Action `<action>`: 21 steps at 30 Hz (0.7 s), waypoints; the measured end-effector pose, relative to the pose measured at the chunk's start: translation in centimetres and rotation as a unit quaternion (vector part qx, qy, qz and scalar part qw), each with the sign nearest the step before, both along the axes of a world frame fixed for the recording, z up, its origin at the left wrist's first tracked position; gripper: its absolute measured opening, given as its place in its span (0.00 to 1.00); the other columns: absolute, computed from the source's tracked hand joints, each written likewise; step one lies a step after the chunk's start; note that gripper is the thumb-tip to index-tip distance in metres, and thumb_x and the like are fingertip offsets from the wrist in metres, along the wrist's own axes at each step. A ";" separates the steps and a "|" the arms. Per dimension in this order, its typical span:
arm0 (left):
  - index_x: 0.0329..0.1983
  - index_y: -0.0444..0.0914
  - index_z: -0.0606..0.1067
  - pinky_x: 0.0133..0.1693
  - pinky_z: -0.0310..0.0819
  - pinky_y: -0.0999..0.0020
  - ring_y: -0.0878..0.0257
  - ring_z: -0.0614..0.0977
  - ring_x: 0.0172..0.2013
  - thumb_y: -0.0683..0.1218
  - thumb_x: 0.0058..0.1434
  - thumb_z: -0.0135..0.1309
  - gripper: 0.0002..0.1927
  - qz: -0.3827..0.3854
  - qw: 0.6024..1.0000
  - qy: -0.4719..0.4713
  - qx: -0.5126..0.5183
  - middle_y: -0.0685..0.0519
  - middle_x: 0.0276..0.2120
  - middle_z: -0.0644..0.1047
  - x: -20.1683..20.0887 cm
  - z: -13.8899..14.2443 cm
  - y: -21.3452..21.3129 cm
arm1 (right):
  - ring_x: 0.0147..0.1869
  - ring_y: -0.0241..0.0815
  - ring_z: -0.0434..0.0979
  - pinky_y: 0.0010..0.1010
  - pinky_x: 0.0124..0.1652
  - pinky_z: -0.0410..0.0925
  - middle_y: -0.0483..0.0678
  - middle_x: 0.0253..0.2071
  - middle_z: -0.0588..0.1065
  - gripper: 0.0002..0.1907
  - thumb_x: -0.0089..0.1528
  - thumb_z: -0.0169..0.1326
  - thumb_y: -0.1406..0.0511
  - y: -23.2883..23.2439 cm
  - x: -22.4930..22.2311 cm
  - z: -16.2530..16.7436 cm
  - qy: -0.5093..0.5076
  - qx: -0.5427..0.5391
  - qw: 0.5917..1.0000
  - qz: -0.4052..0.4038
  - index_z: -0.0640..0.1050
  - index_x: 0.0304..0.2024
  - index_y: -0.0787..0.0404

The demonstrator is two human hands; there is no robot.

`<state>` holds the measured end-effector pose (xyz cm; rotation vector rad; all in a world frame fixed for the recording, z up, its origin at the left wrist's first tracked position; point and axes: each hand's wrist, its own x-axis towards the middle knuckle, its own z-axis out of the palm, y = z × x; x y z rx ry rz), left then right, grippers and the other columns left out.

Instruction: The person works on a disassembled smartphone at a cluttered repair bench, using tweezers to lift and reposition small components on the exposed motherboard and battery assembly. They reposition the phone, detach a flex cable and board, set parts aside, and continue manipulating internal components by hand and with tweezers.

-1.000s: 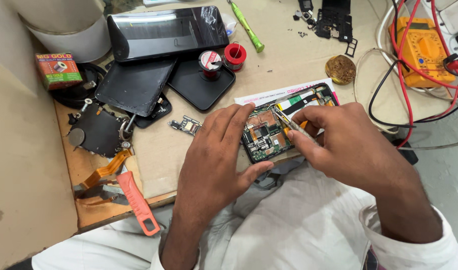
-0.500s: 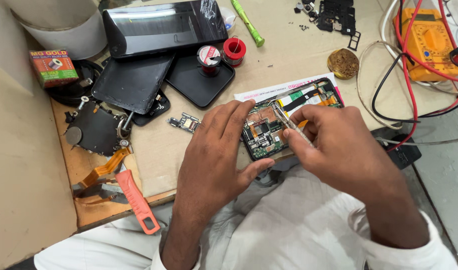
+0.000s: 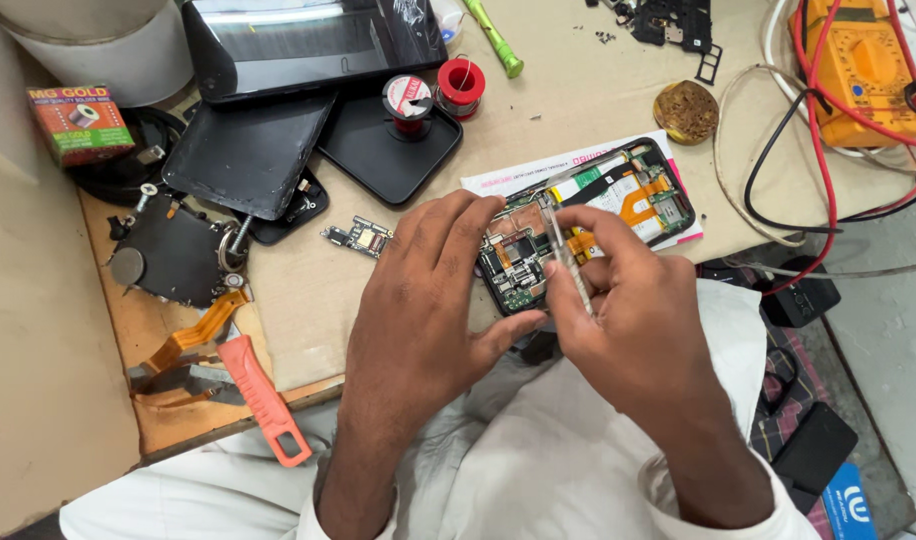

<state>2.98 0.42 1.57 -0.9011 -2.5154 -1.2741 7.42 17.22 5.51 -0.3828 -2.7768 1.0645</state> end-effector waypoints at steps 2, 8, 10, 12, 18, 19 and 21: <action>0.66 0.33 0.64 0.62 0.66 0.52 0.43 0.71 0.61 0.57 0.45 0.73 0.50 0.001 1.000 0.003 -0.003 0.41 0.61 0.69 0.0 0.0 0.0 | 0.16 0.29 0.67 0.29 0.17 0.61 0.47 0.15 0.75 0.18 0.59 0.58 0.68 0.2 -0.1 0.1 -0.027 -0.019 0.999 -0.002 0.79 0.52 0.63; 0.67 0.34 0.64 0.62 0.66 0.52 0.43 0.71 0.62 0.58 0.45 0.73 0.50 0.002 1.000 -0.003 -0.006 0.41 0.61 0.69 0.0 -0.1 -0.1 | 0.16 0.29 0.67 0.28 0.18 0.61 0.49 0.16 0.76 0.17 0.58 0.61 0.67 1.1 -1.3 1.5 -0.078 0.012 0.997 0.011 0.81 0.50 0.62; 0.67 0.34 0.64 0.62 0.66 0.52 0.43 0.71 0.62 0.58 0.45 0.73 0.50 0.002 1.000 -0.009 -0.006 0.41 0.61 0.69 0.1 -0.1 0.0 | 0.16 0.27 0.72 0.25 0.18 0.65 0.45 0.19 0.79 0.17 0.56 0.61 0.67 1.3 -1.9 2.2 -0.069 0.028 0.997 0.035 0.82 0.49 0.62; 0.67 0.34 0.64 0.62 0.66 0.52 0.44 0.71 0.62 0.59 0.44 0.73 0.51 0.003 1.000 -0.012 -0.008 0.41 0.60 0.69 0.1 -0.1 0.0 | 0.13 0.34 0.69 0.31 0.15 0.62 0.47 0.18 0.79 0.16 0.59 0.61 0.65 1.4 -2.3 2.9 -0.160 0.017 0.987 -0.011 0.82 0.50 0.60; 0.67 0.34 0.64 0.62 0.66 0.52 0.44 0.71 0.62 0.57 0.45 0.73 0.50 0.002 1.000 -0.010 -0.001 0.42 0.61 0.69 0.1 -0.1 -0.1 | 0.14 0.31 0.63 0.30 0.15 0.59 0.46 0.16 0.77 0.17 0.59 0.61 0.65 1.2 -2.3 3.6 -0.180 -0.023 0.983 -0.024 0.82 0.51 0.59; 0.67 0.34 0.64 0.62 0.66 0.52 0.44 0.71 0.62 0.58 0.45 0.73 0.50 0.003 1.000 -0.013 -0.003 0.42 0.61 0.69 0.1 -0.1 -0.1 | 0.15 0.29 0.62 0.29 0.15 0.58 0.46 0.16 0.76 0.18 0.58 0.60 0.65 1.2 -2.3 3.6 -0.174 -0.037 0.984 -0.022 0.82 0.51 0.59; 0.67 0.34 0.64 0.62 0.66 0.52 0.44 0.71 0.61 0.58 0.44 0.73 0.50 0.003 1.000 -0.018 -0.007 0.43 0.61 0.69 0.1 -0.1 -0.1 | 0.15 0.29 0.61 0.29 0.16 0.57 0.45 0.16 0.75 0.17 0.59 0.60 0.65 1.3 -2.4 3.4 -0.181 -0.028 0.983 -0.026 0.82 0.51 0.59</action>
